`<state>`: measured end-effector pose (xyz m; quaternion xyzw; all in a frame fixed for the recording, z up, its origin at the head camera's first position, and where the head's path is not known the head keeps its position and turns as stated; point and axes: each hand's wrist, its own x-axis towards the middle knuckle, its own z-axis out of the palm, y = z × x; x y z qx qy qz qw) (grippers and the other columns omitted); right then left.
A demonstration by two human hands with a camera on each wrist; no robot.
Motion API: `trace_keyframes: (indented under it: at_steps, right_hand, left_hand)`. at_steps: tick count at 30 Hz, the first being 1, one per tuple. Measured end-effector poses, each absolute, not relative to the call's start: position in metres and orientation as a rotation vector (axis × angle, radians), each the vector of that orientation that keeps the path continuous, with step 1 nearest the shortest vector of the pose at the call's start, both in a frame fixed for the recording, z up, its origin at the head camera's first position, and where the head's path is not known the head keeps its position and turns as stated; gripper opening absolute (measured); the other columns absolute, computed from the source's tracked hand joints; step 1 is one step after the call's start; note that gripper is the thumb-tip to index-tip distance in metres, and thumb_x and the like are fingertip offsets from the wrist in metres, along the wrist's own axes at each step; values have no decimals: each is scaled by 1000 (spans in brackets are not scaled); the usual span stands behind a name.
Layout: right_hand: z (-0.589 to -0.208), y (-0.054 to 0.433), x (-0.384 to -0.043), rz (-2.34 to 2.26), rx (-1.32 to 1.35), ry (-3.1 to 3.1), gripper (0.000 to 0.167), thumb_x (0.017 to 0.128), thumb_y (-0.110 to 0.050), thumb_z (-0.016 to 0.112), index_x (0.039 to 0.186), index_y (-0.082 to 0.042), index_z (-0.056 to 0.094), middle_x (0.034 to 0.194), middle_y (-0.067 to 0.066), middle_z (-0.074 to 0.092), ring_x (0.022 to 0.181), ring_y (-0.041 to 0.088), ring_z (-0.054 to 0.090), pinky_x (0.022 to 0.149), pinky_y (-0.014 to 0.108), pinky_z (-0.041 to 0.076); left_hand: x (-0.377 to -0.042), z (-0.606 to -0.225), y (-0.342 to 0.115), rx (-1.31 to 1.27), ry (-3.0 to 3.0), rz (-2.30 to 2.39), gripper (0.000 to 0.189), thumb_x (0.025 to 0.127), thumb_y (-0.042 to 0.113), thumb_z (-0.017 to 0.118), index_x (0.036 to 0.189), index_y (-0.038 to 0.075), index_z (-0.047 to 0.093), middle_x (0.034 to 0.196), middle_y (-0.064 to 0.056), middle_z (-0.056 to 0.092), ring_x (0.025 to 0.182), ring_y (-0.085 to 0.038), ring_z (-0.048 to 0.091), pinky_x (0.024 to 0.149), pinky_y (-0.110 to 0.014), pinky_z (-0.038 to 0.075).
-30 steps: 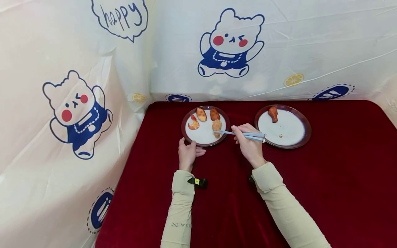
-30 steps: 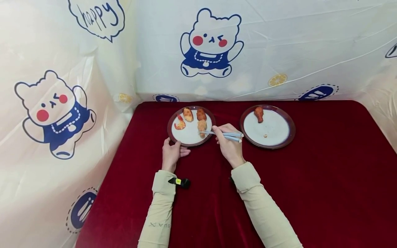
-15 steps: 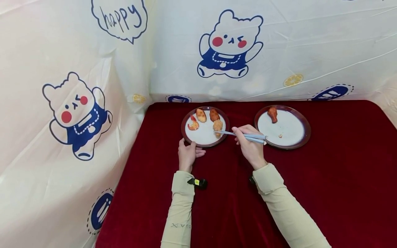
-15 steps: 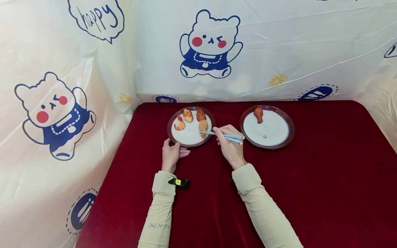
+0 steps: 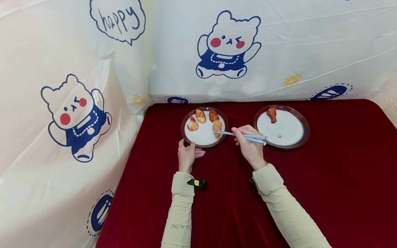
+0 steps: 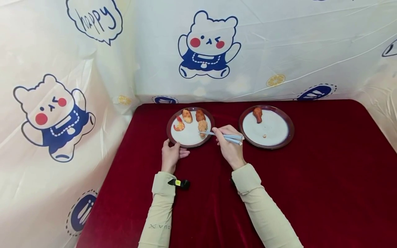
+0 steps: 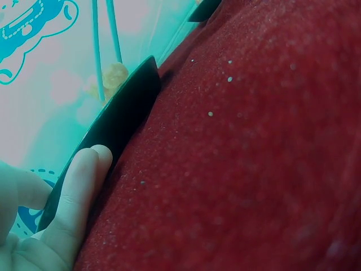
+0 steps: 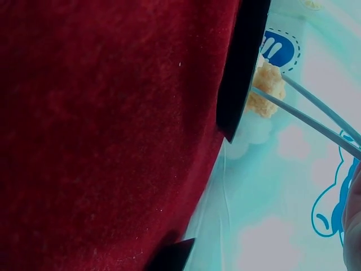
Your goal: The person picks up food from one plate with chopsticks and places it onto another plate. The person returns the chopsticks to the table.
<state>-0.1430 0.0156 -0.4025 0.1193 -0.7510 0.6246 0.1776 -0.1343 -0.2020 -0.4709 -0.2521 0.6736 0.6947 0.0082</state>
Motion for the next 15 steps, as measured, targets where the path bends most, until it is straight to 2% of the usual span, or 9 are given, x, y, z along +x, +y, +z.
trace_keyframes:
  at_steps: [5, 9, 12, 15]
  right_hand:
    - [-403, 17, -142, 1772, 340, -2116, 23, 90, -6, 67, 79, 13, 71, 75, 20, 63, 53, 22, 59, 49, 10, 49]
    - [-402, 18, -142, 1749, 326, -2126, 23, 90, -6, 66, 78, 12, 71, 74, 19, 63, 56, 36, 58, 48, 11, 48]
    - [-401, 18, -141, 1743, 315, -2133, 23, 90, -7, 66, 78, 11, 72, 75, 18, 63, 57, 35, 59, 48, 12, 48]
    - [-401, 19, -141, 1753, 314, -2130, 23, 91, -7, 66, 78, 11, 72, 75, 18, 63, 55, 24, 59, 49, 12, 49]
  left_hand:
    - [-129, -457, -197, -779, 2137, 2153, 67, 101, 15, 45, 155, 7, 7, 99, -28, 69, 72, -28, 74, 70, -37, 64]
    - [-128, -457, -196, -764, 2157, 2162, 65, 101, 13, 45, 155, 5, 9, 99, -28, 69, 72, -29, 74, 70, -37, 64]
    - [-128, -457, -196, -759, 2160, 2166, 65, 100, 12, 44, 155, 6, 9, 100, -29, 68, 73, -30, 73, 70, -37, 64]
    - [-127, -456, -196, -761, 2147, 2170, 66, 101, 13, 44, 155, 6, 7, 101, -29, 68, 74, -31, 73, 71, -38, 64]
